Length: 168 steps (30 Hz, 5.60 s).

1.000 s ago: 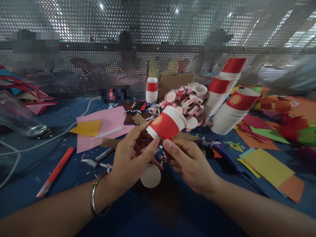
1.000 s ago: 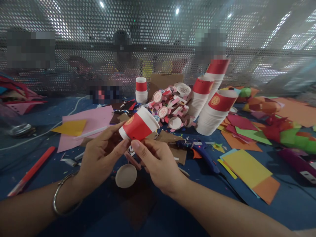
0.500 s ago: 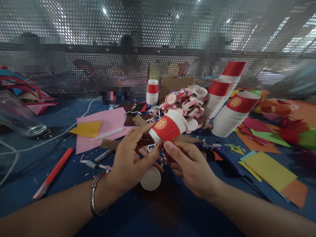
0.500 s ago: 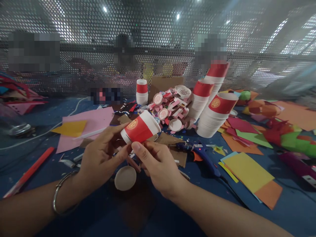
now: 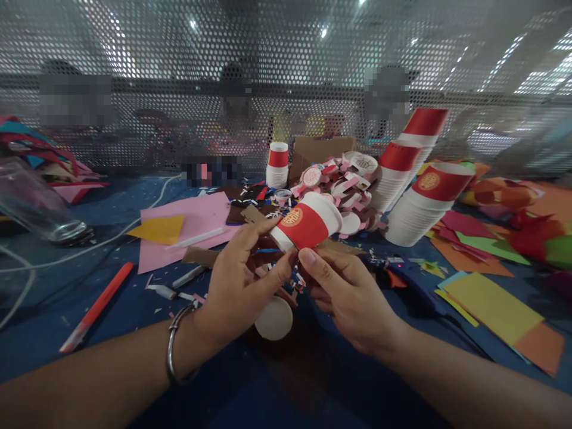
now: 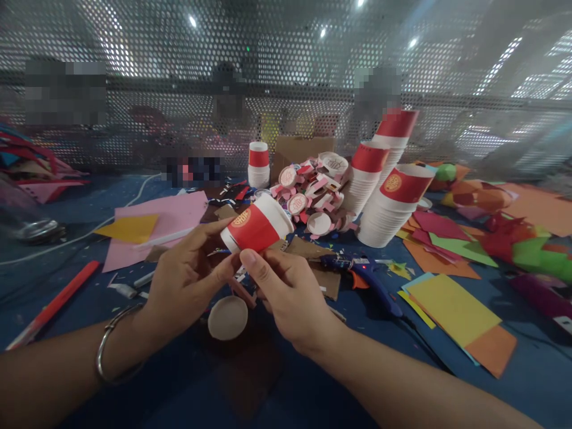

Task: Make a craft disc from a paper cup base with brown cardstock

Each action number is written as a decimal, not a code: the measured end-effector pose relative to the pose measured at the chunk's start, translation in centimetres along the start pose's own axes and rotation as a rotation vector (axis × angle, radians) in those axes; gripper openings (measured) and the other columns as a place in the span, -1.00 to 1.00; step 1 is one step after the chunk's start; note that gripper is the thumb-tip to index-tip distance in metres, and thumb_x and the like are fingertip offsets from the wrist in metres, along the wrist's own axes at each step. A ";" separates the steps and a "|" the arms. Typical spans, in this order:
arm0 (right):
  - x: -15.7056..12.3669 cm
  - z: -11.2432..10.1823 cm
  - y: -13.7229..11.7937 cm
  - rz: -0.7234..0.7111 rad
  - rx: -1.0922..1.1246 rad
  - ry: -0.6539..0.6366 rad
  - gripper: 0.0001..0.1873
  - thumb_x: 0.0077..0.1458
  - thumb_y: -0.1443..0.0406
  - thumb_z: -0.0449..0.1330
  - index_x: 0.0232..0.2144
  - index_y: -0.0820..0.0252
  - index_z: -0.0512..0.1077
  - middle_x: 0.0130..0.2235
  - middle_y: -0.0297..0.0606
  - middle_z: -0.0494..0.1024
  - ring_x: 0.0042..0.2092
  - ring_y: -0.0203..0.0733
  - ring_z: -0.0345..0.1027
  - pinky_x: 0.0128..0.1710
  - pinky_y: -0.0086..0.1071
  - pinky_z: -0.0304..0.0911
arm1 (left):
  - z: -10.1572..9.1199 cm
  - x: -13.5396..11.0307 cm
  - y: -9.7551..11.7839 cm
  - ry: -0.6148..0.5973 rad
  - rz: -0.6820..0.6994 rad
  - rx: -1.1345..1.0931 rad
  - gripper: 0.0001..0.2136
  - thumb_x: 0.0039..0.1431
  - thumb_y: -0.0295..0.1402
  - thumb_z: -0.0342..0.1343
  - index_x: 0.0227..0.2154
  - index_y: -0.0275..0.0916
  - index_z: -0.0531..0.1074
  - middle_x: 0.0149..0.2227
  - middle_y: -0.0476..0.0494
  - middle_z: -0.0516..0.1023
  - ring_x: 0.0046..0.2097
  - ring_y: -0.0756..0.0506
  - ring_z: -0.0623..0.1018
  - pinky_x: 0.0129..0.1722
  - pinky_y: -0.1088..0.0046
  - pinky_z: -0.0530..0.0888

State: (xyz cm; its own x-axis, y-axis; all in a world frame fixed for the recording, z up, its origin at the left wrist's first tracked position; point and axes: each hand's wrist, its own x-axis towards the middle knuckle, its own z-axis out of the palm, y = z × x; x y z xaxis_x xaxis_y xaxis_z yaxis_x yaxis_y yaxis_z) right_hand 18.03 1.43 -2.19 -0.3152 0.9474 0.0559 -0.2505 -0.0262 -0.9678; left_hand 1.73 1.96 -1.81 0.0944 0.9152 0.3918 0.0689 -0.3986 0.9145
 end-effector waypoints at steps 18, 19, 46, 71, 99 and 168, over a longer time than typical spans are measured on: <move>-0.5 0.1 0.4 -0.031 -0.064 0.026 -0.51 0.20 -0.08 0.27 -0.46 0.20 0.38 -0.60 -0.53 0.14 -0.60 -0.48 -0.16 -0.67 -0.50 -0.26 | -0.5 -0.5 -0.9 -0.004 0.202 0.145 -0.56 0.23 -0.36 0.27 0.17 -0.17 0.42 0.10 -0.30 0.49 0.06 -0.24 0.56 0.00 0.13 0.63; -0.5 0.1 0.4 -0.033 -0.072 0.021 -0.52 0.21 -0.08 0.26 -0.46 0.20 0.38 -0.59 -0.53 0.14 -0.60 -0.48 -0.15 -0.67 -0.50 -0.25 | -0.4 -0.5 -0.8 -0.002 0.191 0.139 -0.56 0.23 -0.36 0.27 0.17 -0.18 0.43 0.10 -0.30 0.50 0.04 -0.23 0.57 -0.01 0.14 0.64; -0.1 0.4 0.1 -0.010 0.017 0.032 -0.44 0.10 -0.08 0.35 -0.53 0.16 0.21 -0.57 -0.56 0.03 -0.59 -0.49 -0.23 -0.67 -0.51 -0.30 | -0.2 0.0 -0.8 0.003 0.059 0.053 -0.56 0.17 -0.28 0.33 0.10 -0.22 0.46 0.00 -0.27 0.55 -0.03 -0.22 0.60 -0.16 0.20 0.69; 0.2 0.3 0.1 -0.010 -0.017 0.014 -0.46 0.11 -0.11 0.33 -0.51 0.17 0.26 -0.55 -0.52 0.11 -0.58 -0.47 -0.19 -0.67 -0.51 -0.28 | 0.4 -0.1 -0.4 0.091 0.017 -0.149 -0.66 0.25 -0.33 0.28 0.05 -0.21 0.39 -0.02 -0.20 0.61 -0.01 -0.18 0.64 -0.18 0.30 0.71; 0.1 0.0 0.1 -0.081 -0.048 -0.020 -0.51 0.25 -0.03 0.26 -0.50 0.19 0.27 -0.55 -0.52 0.14 -0.58 -0.49 -0.15 -0.66 -0.52 -0.23 | 0.6 0.2 -0.3 -0.015 -0.078 -0.314 -0.68 0.30 -0.27 0.23 0.05 -0.23 0.40 0.02 -0.24 0.60 0.01 -0.21 0.64 -0.18 0.31 0.69; -0.1 -0.1 0.4 -0.149 -0.162 -0.020 -0.47 0.28 -0.07 0.19 -0.54 0.17 0.25 -0.53 -0.47 0.17 -0.58 -0.45 -0.20 -0.66 -0.43 -0.27 | -0.5 -0.6 0.3 0.067 0.153 0.210 -0.61 0.22 -0.26 0.30 0.09 -0.13 0.49 0.00 -0.22 0.56 -0.05 -0.22 0.60 -0.10 0.16 0.64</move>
State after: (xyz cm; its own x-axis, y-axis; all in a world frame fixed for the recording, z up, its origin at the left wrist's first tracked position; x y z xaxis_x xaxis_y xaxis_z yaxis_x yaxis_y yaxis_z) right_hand 18.09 1.33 -2.65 -0.3041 0.9304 0.2045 -0.1455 0.1668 -0.9752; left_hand 1.24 1.36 -1.73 0.0541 0.8426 0.5359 0.2642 -0.5296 0.8060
